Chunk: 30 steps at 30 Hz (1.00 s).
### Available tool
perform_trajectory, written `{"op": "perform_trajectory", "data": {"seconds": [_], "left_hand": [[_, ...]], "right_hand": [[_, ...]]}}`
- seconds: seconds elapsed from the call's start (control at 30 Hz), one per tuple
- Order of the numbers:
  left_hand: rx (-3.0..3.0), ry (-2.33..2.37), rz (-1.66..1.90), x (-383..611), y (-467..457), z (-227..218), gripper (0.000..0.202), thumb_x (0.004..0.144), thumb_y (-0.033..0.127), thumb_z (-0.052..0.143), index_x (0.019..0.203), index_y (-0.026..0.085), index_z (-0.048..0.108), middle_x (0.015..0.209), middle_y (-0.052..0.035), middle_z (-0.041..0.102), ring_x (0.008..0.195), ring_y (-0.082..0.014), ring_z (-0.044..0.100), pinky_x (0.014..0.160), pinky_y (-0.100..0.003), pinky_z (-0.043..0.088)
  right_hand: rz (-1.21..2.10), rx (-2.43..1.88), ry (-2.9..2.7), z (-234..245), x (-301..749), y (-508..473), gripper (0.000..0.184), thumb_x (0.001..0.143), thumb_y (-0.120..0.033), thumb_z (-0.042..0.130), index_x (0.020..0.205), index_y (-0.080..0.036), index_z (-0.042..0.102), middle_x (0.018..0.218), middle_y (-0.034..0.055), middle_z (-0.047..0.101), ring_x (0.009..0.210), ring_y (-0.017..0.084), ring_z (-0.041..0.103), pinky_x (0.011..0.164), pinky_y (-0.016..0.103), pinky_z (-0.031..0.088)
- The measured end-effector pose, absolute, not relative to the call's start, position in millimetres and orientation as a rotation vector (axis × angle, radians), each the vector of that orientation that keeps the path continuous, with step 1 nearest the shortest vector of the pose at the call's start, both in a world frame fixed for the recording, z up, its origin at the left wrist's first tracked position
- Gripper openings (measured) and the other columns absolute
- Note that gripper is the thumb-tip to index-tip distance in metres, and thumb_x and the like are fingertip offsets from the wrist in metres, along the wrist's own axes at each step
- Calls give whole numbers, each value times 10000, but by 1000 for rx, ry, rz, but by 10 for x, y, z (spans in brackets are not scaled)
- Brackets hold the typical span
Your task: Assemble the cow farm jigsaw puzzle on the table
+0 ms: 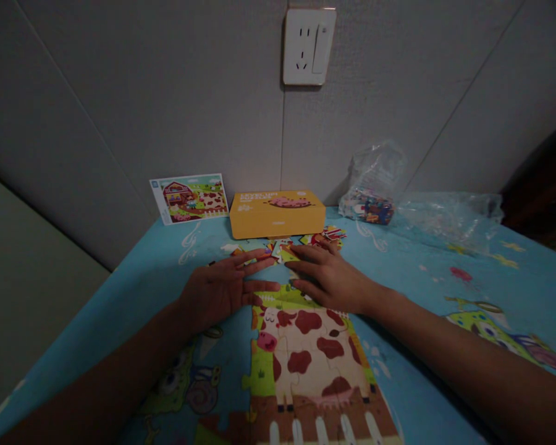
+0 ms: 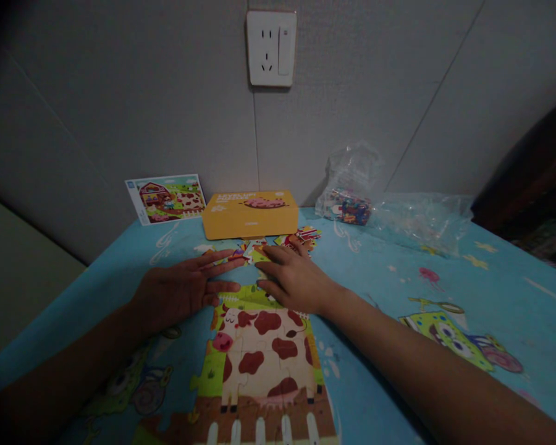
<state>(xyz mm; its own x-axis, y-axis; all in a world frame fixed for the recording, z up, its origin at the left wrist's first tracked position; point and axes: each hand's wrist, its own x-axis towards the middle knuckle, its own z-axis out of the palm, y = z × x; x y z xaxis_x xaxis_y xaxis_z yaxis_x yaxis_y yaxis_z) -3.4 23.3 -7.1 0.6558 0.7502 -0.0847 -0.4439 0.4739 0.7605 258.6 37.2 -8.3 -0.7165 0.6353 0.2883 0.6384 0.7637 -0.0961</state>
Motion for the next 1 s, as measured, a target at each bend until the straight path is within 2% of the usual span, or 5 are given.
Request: {"op": "perform_trajectory", "data": {"seconds": [0.13, 0.37, 0.6, 0.9, 1.0], "left_hand": [[778, 456, 754, -39, 243, -66, 612, 801, 155, 547, 1401, 98, 442, 1546, -217, 304, 1094, -350, 638, 743, -311, 559], [794, 457, 749, -44, 236, -58, 588, 811, 157, 522, 1394, 108, 465, 1547, -201, 314, 1105, -341, 635, 746, -310, 551], [809, 487, 767, -32, 219, -39, 574, 804, 149, 507, 1376, 104, 478, 1516, -192, 375, 1086, -334, 644, 730, -312, 548], [774, 691, 1277, -93, 246, 85, 570, 727, 148, 551, 1296, 140, 516, 1425, -147, 499, 887, -167, 664, 673, -257, 540], [989, 1098, 1499, -132, 274, 76, 422, 682, 159, 630, 1104, 165, 621, 1244, -87, 624, 685, -104, 602, 534, -205, 457]], "right_hand": [[-36, -1029, -2639, -75, 2584, 381, 369, 971, -359, 466, 1253, -178, 622, 1369, 165, 556, 1238, 291, 528, 1093, 572, 246], [-113, -1072, -2527, -57, 2599, 408, 370, 941, -271, 468, 1235, -104, 616, 1292, 185, 601, 1190, 303, 546, 1023, 525, 374], [-186, -1195, -2407, -67, 2628, 430, 286, 909, -233, 476, 1077, -124, 680, 1211, 155, 641, 1079, 292, 581, 981, 498, 402], [-162, -1147, -2418, -36, 2615, 416, 241, 891, -233, 499, 955, -144, 714, 1220, 117, 654, 1087, 298, 542, 983, 496, 399], [-64, -1015, -2521, -36, 2591, 379, 327, 946, -338, 475, 1145, -157, 660, 1368, 109, 567, 1206, 308, 485, 1029, 511, 365]]}}
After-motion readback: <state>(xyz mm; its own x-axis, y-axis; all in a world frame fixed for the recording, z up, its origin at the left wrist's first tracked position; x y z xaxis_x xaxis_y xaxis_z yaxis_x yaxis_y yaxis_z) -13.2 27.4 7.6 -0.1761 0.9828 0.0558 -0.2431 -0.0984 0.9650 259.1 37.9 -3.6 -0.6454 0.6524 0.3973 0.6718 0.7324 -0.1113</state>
